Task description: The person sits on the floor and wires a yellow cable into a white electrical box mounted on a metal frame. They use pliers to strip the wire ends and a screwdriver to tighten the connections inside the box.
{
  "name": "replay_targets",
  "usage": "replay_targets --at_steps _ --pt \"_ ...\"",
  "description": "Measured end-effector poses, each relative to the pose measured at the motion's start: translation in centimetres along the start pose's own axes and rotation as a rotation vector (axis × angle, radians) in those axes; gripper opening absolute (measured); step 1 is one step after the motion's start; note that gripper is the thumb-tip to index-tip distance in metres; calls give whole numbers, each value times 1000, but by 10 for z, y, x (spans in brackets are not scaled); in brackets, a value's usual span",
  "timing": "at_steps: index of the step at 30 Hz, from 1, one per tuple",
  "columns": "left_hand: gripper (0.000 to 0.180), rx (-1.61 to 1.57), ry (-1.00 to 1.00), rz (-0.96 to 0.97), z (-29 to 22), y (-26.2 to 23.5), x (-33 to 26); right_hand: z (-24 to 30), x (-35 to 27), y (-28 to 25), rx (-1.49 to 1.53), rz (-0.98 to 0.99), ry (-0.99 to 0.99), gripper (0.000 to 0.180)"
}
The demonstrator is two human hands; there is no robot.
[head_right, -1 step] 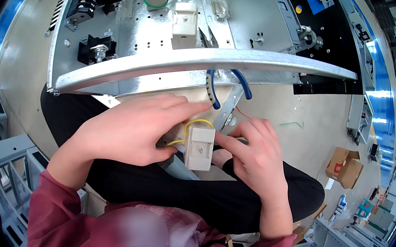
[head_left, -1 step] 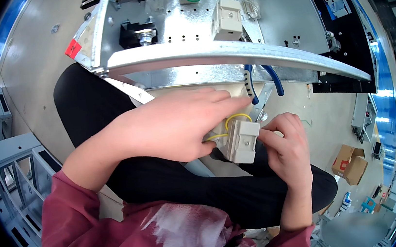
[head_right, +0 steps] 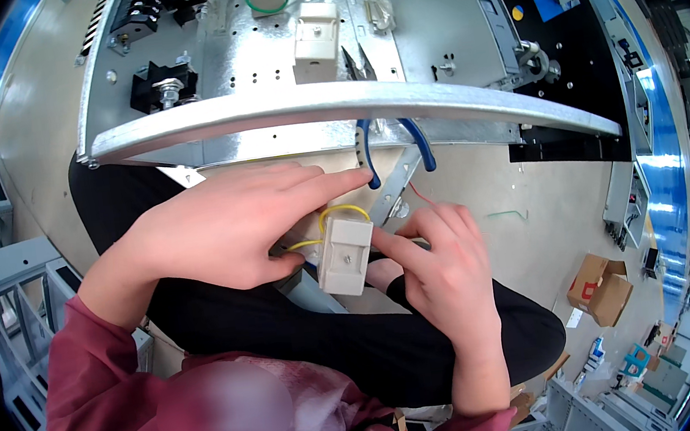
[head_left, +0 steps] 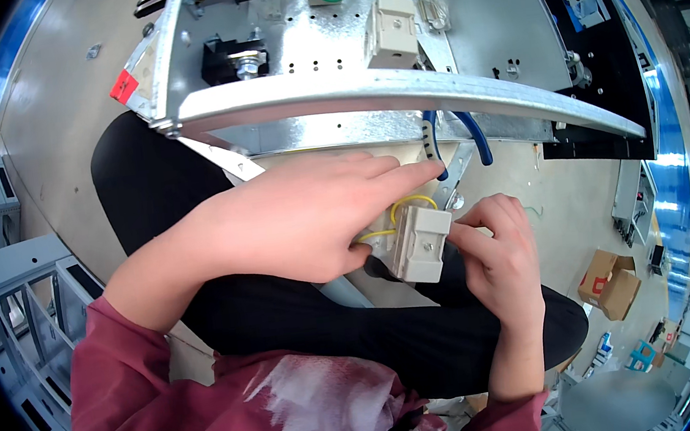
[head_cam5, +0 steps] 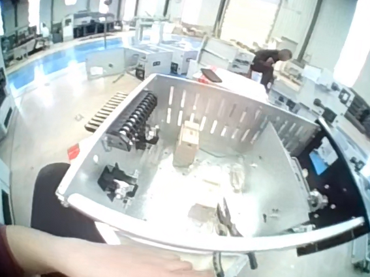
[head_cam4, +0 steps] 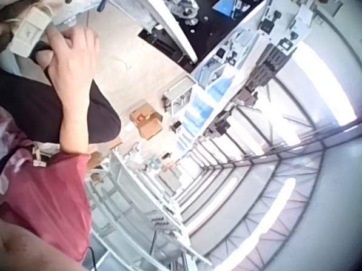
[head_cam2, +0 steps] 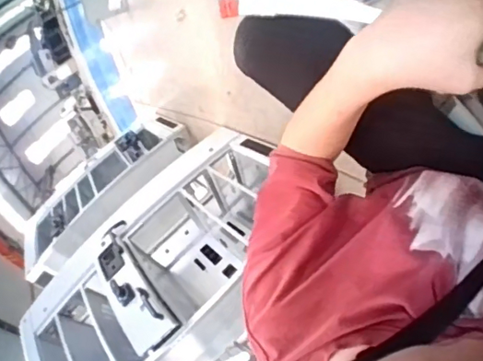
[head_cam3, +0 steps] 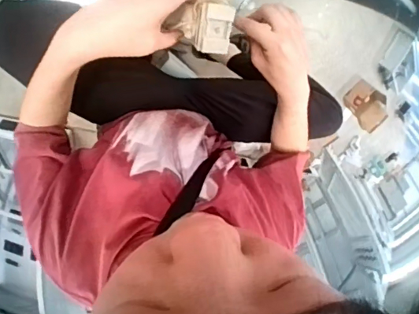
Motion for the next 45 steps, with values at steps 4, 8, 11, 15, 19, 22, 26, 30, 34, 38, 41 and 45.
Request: replay_targets --at_steps 4,8,11,15,19,22,26,30,34,38,41,45 --pt "73 96 65 -13 0 -3 4 -2 3 -4 0 4 -26 32" --pt "74 114 97 -13 1 -4 8 -7 1 -4 -39 41 -56 40" --pt "76 128 93 -1 2 -4 9 -12 0 -2 -48 42 -62 42" --pt "77 141 75 23 3 -5 10 -12 -1 0 -64 49 -67 41" --pt "77 141 73 31 4 -4 9 -6 -4 -3 10 77 33 35" --pt "80 172 74 28 2 -4 6 -3 -6 -5 100 43 71 31" --pt "91 143 78 16 -7 -13 -1 -4 -3 -19 191 -125 111 35" --pt "103 141 126 -86 -23 -21 -5 -9 13 -27 1 -360 132 47" --pt "97 231 144 -217 -46 -11 -8 -12 48 -18 -124 -259 209 48" --pt "83 247 134 -286 -55 1 -5 -23 61 -1 -103 -90 341 47" --pt "76 273 112 -323 -59 -1 -7 -31 63 1 -96 -83 352 44" --pt "75 340 56 -378 -55 -8 -11 -33 53 -11 -62 -123 392 39"
Point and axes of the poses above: each hand's wrist, its own x-axis towards the middle knuckle, its own y-axis out of the palm, z = x × y, the point moved 4 cm from there along x, towards the middle knuckle, and after that the axes turned 13 degrees about -y, right-handed, at the moved point
